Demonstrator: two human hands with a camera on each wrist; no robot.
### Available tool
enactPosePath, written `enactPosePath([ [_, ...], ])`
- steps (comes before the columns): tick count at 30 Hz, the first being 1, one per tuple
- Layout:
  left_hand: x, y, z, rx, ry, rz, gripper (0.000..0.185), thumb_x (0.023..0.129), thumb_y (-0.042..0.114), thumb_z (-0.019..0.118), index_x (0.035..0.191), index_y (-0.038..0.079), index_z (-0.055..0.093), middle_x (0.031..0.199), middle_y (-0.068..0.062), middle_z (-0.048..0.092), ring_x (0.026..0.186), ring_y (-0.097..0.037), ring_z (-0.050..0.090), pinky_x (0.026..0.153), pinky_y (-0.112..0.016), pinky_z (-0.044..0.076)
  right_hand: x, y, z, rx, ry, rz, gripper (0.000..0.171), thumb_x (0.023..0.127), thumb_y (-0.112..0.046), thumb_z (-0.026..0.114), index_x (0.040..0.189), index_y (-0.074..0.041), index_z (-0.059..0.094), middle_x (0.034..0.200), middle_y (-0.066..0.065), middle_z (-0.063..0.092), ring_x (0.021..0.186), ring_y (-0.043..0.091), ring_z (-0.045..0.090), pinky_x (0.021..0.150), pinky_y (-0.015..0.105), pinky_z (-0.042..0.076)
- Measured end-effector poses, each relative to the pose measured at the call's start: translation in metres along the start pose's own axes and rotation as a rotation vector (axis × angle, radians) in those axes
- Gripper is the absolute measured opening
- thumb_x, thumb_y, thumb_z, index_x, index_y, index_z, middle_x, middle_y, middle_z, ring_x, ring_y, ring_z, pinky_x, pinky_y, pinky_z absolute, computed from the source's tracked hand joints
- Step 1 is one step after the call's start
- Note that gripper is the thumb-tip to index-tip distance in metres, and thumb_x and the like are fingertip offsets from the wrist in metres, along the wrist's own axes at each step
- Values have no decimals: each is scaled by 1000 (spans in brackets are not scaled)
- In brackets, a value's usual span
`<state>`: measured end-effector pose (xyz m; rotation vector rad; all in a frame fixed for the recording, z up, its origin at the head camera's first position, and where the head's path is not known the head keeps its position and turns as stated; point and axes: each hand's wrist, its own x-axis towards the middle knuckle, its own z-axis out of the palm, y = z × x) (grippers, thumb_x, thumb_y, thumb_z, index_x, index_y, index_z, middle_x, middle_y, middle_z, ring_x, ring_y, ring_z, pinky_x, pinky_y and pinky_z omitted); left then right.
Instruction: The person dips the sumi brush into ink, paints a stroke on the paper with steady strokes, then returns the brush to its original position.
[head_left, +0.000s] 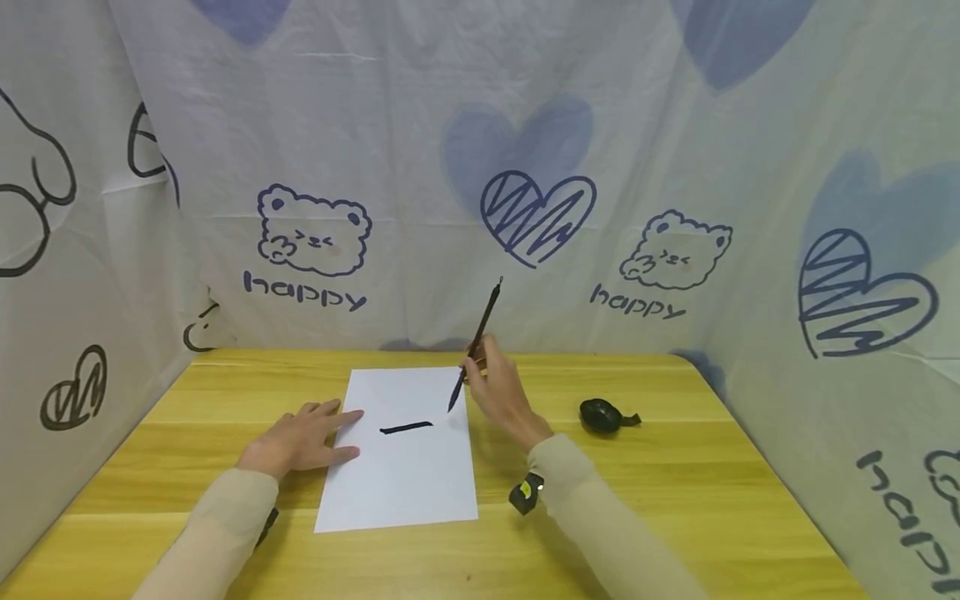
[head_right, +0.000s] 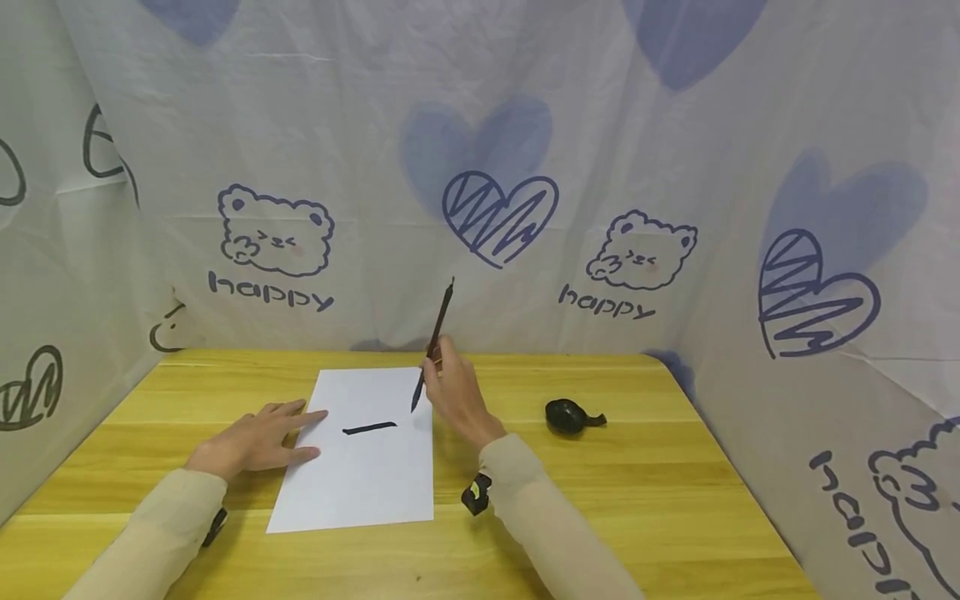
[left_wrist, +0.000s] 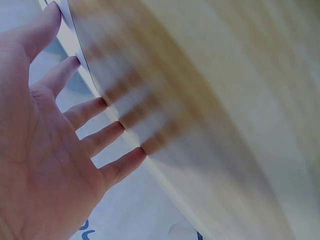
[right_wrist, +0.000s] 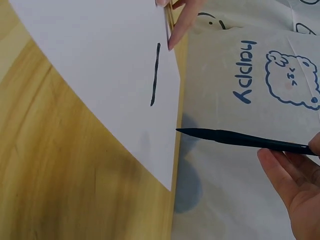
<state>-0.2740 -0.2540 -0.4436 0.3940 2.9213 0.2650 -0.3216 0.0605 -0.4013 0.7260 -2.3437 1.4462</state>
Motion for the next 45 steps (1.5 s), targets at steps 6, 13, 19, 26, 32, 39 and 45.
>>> enactPosePath([
  [6, 1, -2, -2, -7, 10, 2, 74, 96, 62, 60, 156, 21, 46, 164, -30, 33, 147, -59, 31, 113, -82, 26, 2, -1, -9, 24, 6, -19, 16, 105, -2, 51, 120, 3, 53, 107, 28, 68, 96, 36, 72, 83, 43, 66],
  [13, -1, -3, -1, -15, 0, 1, 75, 96, 63, 59, 157, 22, 45, 164, -29, 32, 147, -59, 30, 114, -82, 26, 1, 0, -17, 18, 14, -42, 15, 105, 0, 52, 120, 3, 53, 106, 24, 69, 98, 38, 73, 82, 35, 66],
  [19, 0, -5, 0, -20, -1, 6, 74, 96, 63, 59, 157, 22, 45, 164, -29, 32, 148, -59, 30, 115, -82, 25, 1, -2, -28, -14, 2, -42, 18, 106, -3, 51, 122, 3, 52, 107, 23, 69, 100, 38, 72, 85, 40, 66],
  [26, 1, -5, 1, -14, -1, 4, 74, 96, 63, 59, 156, 22, 46, 164, -29, 33, 147, -59, 31, 114, -82, 25, 0, -1, -45, -60, 16, -54, 19, 106, -2, 52, 124, 2, 53, 105, 22, 69, 99, 36, 73, 84, 38, 66],
  [32, 2, -5, 3, -13, -4, 4, 74, 96, 64, 59, 157, 23, 46, 164, -28, 33, 148, -58, 30, 115, -81, 25, -4, -1, -68, -82, 3, -39, 19, 106, -3, 51, 124, 2, 52, 106, 23, 68, 101, 40, 72, 87, 45, 65],
  [39, 0, -4, 0, -9, 2, 8, 74, 96, 62, 59, 157, 22, 45, 165, -28, 33, 148, -58, 31, 115, -81, 25, -8, 1, -111, -157, -14, -50, 18, 107, -2, 48, 124, 2, 50, 110, 25, 66, 105, 39, 71, 91, 45, 64],
  [45, 0, -4, 1, -10, -3, -1, 74, 96, 63, 59, 157, 23, 45, 165, -28, 32, 149, -58, 30, 116, -81, 24, -14, 5, -149, -244, -8, -26, 19, 107, 0, 46, 126, 2, 50, 113, 23, 66, 107, 38, 69, 96, 49, 62],
])
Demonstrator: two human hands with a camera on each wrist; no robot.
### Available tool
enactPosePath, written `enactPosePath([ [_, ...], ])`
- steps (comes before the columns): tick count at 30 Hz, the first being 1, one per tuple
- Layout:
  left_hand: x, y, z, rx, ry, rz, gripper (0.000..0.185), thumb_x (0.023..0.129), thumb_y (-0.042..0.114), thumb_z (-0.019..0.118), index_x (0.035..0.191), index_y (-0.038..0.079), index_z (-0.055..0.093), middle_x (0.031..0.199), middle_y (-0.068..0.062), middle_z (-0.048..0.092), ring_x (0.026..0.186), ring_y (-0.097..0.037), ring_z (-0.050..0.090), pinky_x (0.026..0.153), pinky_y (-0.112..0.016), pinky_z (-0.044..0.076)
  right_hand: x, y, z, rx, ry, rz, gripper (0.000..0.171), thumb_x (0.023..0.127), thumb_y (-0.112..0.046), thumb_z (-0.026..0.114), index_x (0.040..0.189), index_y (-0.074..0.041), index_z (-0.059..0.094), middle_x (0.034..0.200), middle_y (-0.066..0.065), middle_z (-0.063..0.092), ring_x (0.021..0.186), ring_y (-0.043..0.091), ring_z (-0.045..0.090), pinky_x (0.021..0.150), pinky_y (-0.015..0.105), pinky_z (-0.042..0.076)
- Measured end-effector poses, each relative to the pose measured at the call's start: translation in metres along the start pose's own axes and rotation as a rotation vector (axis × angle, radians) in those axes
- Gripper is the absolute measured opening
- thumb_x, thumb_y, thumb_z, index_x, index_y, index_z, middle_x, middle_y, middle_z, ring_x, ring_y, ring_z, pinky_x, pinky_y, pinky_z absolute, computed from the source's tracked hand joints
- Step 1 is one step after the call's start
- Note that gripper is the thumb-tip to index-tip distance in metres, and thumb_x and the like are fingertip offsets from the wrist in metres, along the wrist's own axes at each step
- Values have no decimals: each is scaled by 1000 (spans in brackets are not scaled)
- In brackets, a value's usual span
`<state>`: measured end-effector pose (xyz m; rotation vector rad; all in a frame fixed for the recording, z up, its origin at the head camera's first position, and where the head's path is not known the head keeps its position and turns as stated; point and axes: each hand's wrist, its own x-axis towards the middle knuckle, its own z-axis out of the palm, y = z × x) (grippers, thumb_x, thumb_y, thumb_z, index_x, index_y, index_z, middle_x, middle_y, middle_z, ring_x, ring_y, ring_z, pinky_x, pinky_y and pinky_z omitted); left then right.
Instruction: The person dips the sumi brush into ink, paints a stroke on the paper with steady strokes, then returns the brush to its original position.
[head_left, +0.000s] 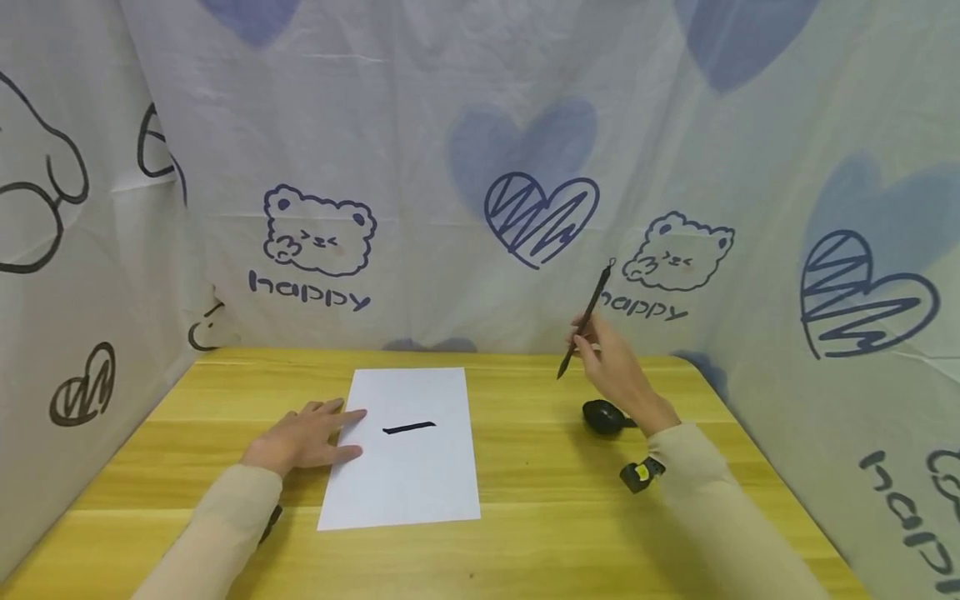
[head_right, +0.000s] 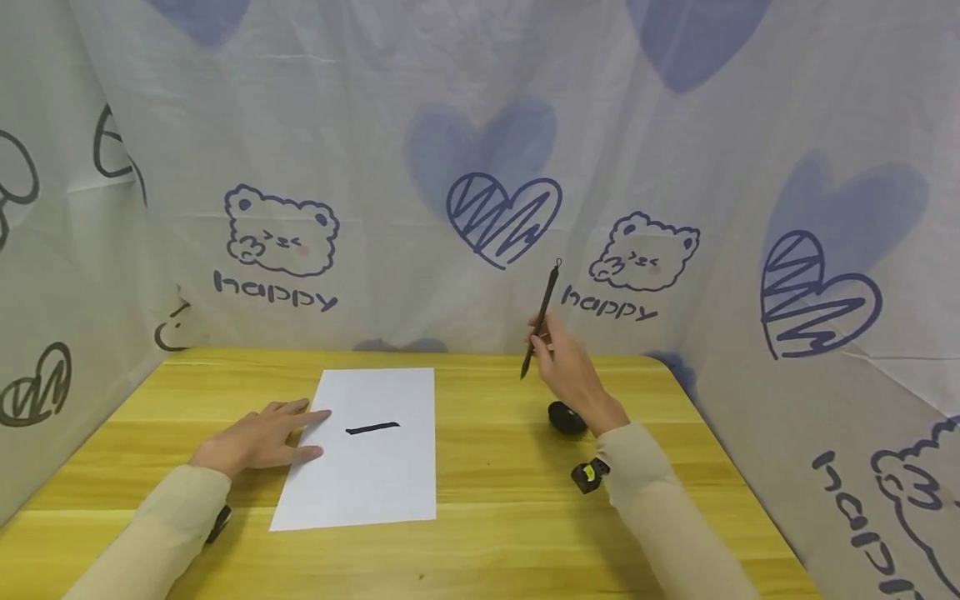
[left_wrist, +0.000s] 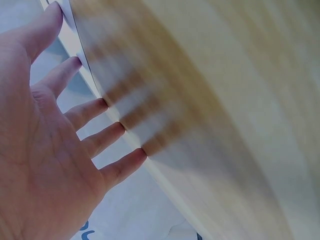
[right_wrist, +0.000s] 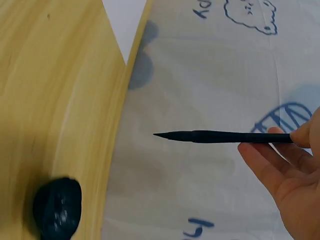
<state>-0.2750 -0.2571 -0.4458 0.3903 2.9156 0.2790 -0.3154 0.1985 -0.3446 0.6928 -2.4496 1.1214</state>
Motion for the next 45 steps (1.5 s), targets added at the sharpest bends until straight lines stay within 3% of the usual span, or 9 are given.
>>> enactPosePath([
  [7, 1, -1, 2, 6, 5, 3, 74, 96, 64, 59, 157, 24, 45, 165, -28, 32, 148, -59, 30, 115, -82, 25, -9, 20, -29, -94, 36, -28, 22, 101, 8, 54, 122, 4, 53, 109, 21, 70, 102, 35, 70, 90, 52, 63],
  [13, 1, -2, 1, 1, 13, 13, 73, 96, 62, 60, 157, 23, 46, 164, -28, 33, 148, -58, 30, 114, -81, 26, -19, 39, -43, -166, 18, -68, 18, 99, 8, 59, 114, 0, 57, 105, 18, 70, 98, 34, 72, 84, 50, 64],
  [20, -1, -1, 0, -8, 8, 19, 73, 97, 61, 59, 157, 23, 46, 165, -28, 32, 148, -59, 29, 115, -81, 26, -34, 60, -52, -241, 23, -122, 16, 96, 10, 63, 108, 1, 60, 101, 19, 72, 94, 37, 74, 76, 46, 66],
  [31, -3, 2, -4, -3, 1, 20, 72, 97, 61, 60, 156, 22, 46, 164, -29, 33, 148, -59, 31, 115, -81, 27, -58, 83, -52, -267, 56, -175, 18, 89, 16, 67, 102, 3, 65, 98, 20, 74, 89, 38, 74, 76, 45, 66],
  [37, -2, 1, -2, -7, -5, 11, 73, 96, 61, 60, 157, 23, 46, 165, -28, 32, 148, -58, 30, 115, -80, 26, -67, 91, -47, -319, 60, -329, 27, 81, 23, 71, 99, 4, 68, 94, 17, 75, 85, 33, 74, 73, 37, 66],
  [42, -2, 2, -2, 2, -3, 12, 73, 96, 61, 60, 156, 23, 46, 164, -28, 33, 147, -58, 32, 114, -81, 27, -71, 100, -46, -378, 40, -499, 33, 74, 21, 78, 95, -3, 69, 90, 11, 76, 82, 26, 75, 73, 27, 63],
  [45, -3, 2, -3, 5, -1, 14, 72, 96, 61, 60, 156, 23, 46, 164, -28, 33, 147, -58, 32, 114, -81, 27, -72, 103, -46, -386, 26, -554, 36, 72, 21, 79, 96, -4, 71, 89, 7, 76, 82, 21, 73, 76, 23, 60],
])
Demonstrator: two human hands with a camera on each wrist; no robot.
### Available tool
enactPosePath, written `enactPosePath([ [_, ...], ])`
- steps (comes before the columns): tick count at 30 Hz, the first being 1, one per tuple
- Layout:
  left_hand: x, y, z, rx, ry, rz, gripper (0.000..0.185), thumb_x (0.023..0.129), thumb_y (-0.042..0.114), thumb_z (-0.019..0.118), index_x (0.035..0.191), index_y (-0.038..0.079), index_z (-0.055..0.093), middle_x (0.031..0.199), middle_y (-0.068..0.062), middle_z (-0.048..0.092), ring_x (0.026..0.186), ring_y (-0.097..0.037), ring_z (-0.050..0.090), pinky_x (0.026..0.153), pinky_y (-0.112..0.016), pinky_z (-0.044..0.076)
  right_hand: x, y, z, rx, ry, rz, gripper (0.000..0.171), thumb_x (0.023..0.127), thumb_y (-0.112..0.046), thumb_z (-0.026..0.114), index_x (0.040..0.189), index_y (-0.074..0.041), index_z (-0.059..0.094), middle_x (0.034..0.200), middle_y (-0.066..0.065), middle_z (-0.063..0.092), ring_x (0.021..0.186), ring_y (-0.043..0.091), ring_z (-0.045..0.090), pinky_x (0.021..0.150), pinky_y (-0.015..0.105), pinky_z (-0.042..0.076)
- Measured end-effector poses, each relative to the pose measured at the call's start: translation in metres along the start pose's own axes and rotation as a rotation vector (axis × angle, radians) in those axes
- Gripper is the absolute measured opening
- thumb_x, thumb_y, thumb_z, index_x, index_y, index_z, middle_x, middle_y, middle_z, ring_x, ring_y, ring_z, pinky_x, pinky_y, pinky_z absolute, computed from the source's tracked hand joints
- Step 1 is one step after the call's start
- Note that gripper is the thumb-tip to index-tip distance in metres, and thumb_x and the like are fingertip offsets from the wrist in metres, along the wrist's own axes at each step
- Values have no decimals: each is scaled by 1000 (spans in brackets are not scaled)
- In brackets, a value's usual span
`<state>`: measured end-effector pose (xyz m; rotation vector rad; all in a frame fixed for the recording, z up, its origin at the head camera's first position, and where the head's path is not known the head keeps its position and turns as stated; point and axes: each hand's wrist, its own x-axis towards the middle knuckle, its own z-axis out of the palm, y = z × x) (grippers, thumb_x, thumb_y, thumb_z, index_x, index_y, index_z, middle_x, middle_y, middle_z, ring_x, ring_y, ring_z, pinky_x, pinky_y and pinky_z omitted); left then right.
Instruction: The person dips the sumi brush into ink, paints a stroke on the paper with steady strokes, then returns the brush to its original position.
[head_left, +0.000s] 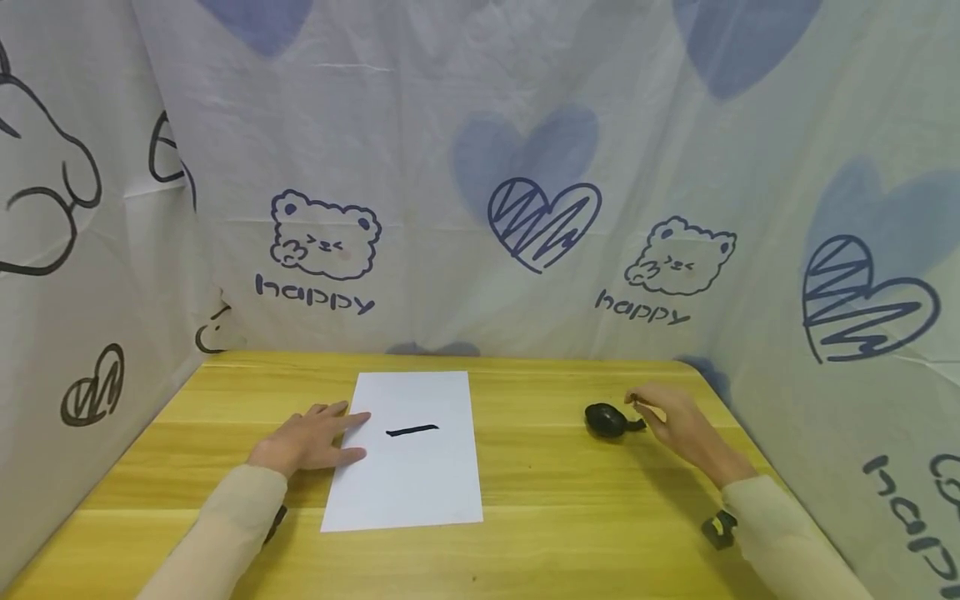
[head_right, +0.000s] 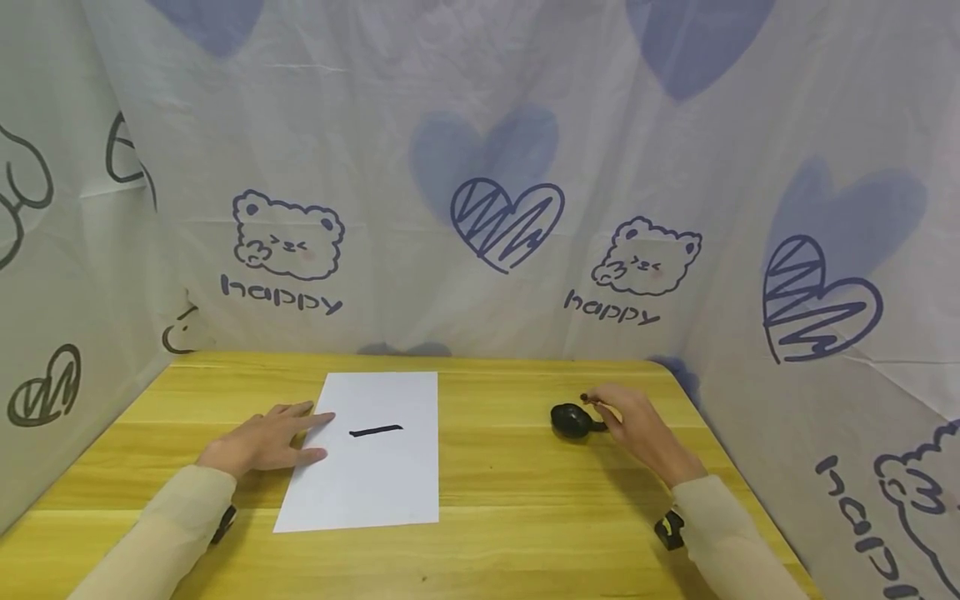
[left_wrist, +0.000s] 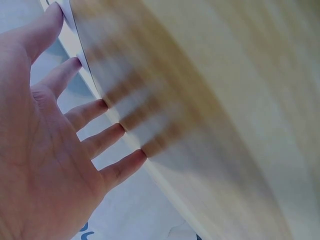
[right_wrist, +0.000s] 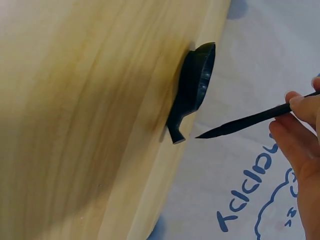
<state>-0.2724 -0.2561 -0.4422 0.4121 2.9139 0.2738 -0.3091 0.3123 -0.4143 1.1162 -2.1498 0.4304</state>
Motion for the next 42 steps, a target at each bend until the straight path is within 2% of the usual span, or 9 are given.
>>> enactPosePath([
  [4, 0, 0, -1, -1, -1, -1, 72, 97, 60, 60, 156, 22, 46, 164, -28, 33, 148, -58, 31, 115, -81, 27, -4, 1, 0, 56, -16, -25, 41, 68, 24, 79, 95, -6, 72, 89, 3, 75, 80, 17, 70, 79, 17, 56],
  [10, 0, 0, -1, 4, -5, -2, 73, 96, 61, 60, 156, 22, 46, 164, -28, 33, 147, -58, 31, 115, -81, 27, -11, 1, -1, 92, -69, -29, 43, 67, 24, 80, 94, -9, 76, 93, 6, 76, 84, 19, 72, 85, 13, 56],
  [14, 0, -1, 0, 7, -4, -3, 73, 96, 61, 60, 157, 23, 46, 164, -28, 33, 147, -58, 31, 114, -81, 27, -16, -1, -1, 81, -127, -11, 41, 69, 24, 78, 94, -9, 78, 97, 9, 77, 88, 23, 72, 86, 17, 58],
  [18, 1, -1, 0, 5, -3, -3, 73, 96, 61, 60, 157, 23, 46, 164, -28, 33, 148, -58, 31, 114, -81, 27, -20, -2, -1, 67, -157, -13, 41, 69, 26, 75, 92, -8, 79, 98, 8, 76, 90, 22, 72, 83, 24, 60],
  [28, -1, 0, -1, -7, 2, -3, 73, 96, 60, 61, 156, 21, 47, 164, -29, 33, 148, -59, 30, 115, -81, 25, -27, -1, 5, 64, -178, -104, 41, 65, 25, 79, 88, -9, 80, 94, 7, 74, 86, 21, 68, 74, 34, 62],
  [34, -1, 0, 0, -1, 1, -2, 73, 96, 61, 61, 156, 21, 46, 164, -29, 33, 148, -59, 31, 115, -81, 26, -30, -2, 8, 53, -225, -125, 40, 66, 26, 78, 87, -8, 82, 91, 8, 72, 84, 20, 67, 70, 33, 63],
  [42, 0, -1, 0, 4, 4, 5, 73, 96, 61, 61, 156, 21, 47, 164, -29, 34, 147, -58, 31, 114, -81, 26, -37, 1, 11, 42, -281, -152, 38, 68, 23, 79, 86, -10, 81, 92, 7, 72, 84, 21, 68, 71, 30, 63],
])
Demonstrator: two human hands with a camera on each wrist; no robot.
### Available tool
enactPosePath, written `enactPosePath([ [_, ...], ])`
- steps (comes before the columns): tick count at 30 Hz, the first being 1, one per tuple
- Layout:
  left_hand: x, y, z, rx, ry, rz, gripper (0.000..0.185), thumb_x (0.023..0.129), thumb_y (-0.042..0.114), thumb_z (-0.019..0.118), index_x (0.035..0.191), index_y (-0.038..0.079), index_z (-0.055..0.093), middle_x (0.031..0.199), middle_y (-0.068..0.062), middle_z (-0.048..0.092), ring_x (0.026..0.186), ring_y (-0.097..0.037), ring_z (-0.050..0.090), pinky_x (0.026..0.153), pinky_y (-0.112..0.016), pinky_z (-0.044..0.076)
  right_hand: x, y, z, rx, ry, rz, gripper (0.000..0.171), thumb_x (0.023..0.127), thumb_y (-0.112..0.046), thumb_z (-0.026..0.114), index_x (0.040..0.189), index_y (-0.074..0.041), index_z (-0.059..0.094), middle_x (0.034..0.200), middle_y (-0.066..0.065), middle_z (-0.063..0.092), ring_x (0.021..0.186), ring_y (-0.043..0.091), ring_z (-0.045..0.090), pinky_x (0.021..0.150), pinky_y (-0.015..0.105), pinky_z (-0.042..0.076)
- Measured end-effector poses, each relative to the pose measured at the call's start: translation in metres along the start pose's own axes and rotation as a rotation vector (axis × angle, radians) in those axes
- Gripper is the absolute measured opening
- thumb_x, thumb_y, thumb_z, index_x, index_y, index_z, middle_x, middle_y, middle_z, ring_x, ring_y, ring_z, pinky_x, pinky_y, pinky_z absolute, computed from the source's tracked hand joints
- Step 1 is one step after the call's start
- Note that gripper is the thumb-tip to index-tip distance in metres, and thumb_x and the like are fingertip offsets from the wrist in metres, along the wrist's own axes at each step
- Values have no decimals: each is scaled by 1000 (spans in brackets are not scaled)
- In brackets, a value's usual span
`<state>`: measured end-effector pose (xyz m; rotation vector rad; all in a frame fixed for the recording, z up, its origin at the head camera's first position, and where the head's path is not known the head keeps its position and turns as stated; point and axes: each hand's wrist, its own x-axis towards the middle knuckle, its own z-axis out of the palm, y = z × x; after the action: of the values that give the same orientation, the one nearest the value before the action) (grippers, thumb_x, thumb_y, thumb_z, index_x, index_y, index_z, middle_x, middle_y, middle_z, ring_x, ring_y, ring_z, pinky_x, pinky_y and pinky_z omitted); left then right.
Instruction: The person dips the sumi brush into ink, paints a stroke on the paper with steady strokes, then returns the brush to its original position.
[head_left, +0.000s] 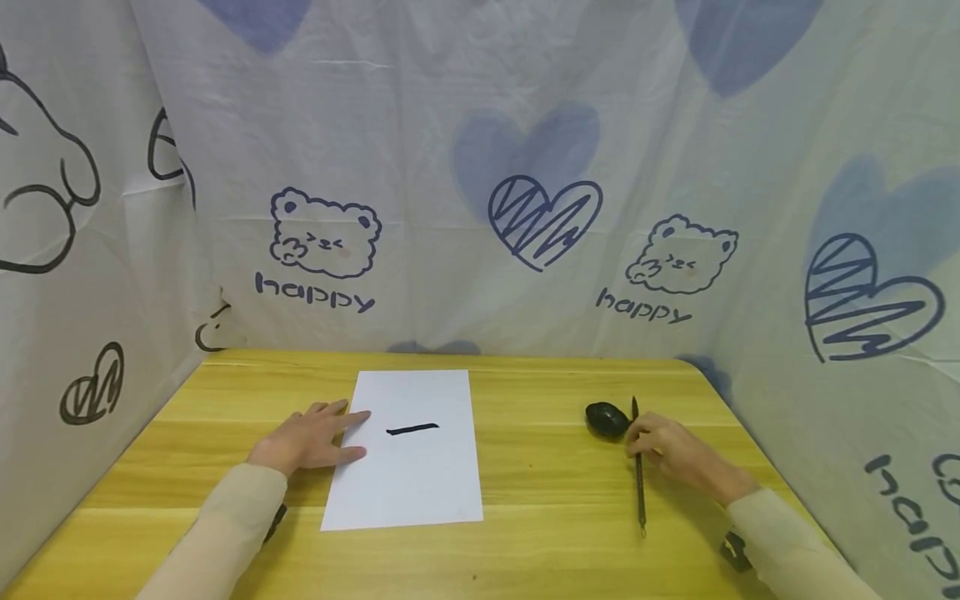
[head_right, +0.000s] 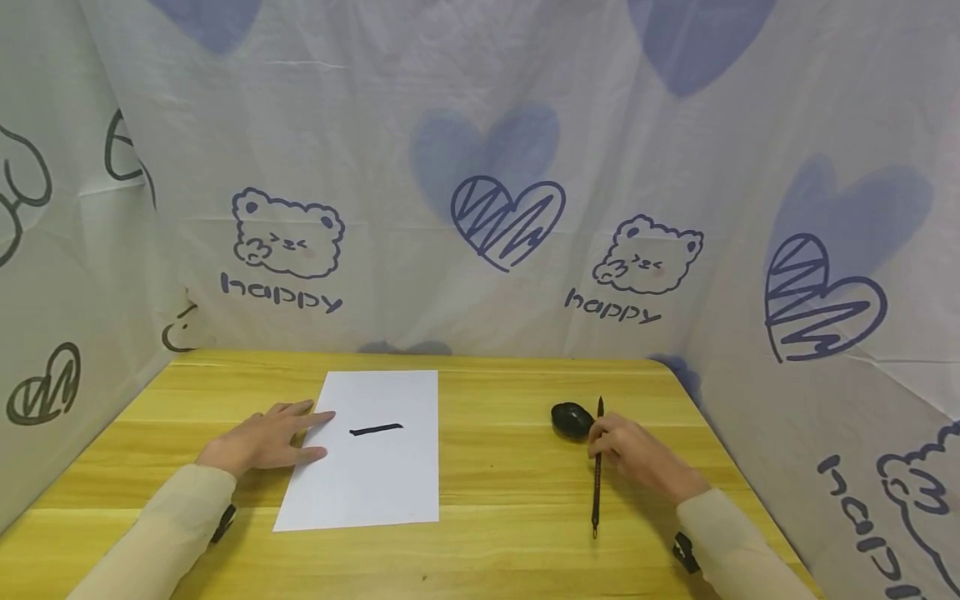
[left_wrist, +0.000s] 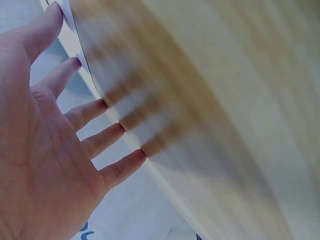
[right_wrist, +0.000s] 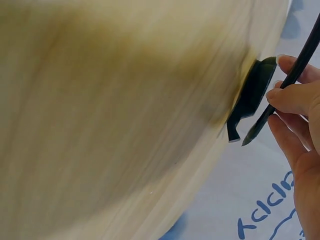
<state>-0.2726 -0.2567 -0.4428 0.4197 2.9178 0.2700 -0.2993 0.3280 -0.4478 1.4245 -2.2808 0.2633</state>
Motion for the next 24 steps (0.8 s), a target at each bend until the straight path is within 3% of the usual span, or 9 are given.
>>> enactPosePath([
  [11, 1, 0, 0, -3, 0, 2, 73, 96, 61, 60, 156, 21, 46, 164, -29, 34, 147, -59, 31, 115, -81, 26, -2, 1, 2, 19, -115, 76, 36, 76, 21, 75, 89, -12, 83, 96, 7, 71, 88, 22, 67, 72, 30, 63],
  [24, 1, -1, 0, 3, -1, 3, 73, 96, 61, 60, 156, 21, 47, 164, -29, 34, 147, -59, 32, 114, -81, 27, -4, 0, 8, -18, -95, 45, 32, 75, 18, 78, 84, -12, 82, 95, 8, 70, 88, 23, 66, 73, 33, 63],
])
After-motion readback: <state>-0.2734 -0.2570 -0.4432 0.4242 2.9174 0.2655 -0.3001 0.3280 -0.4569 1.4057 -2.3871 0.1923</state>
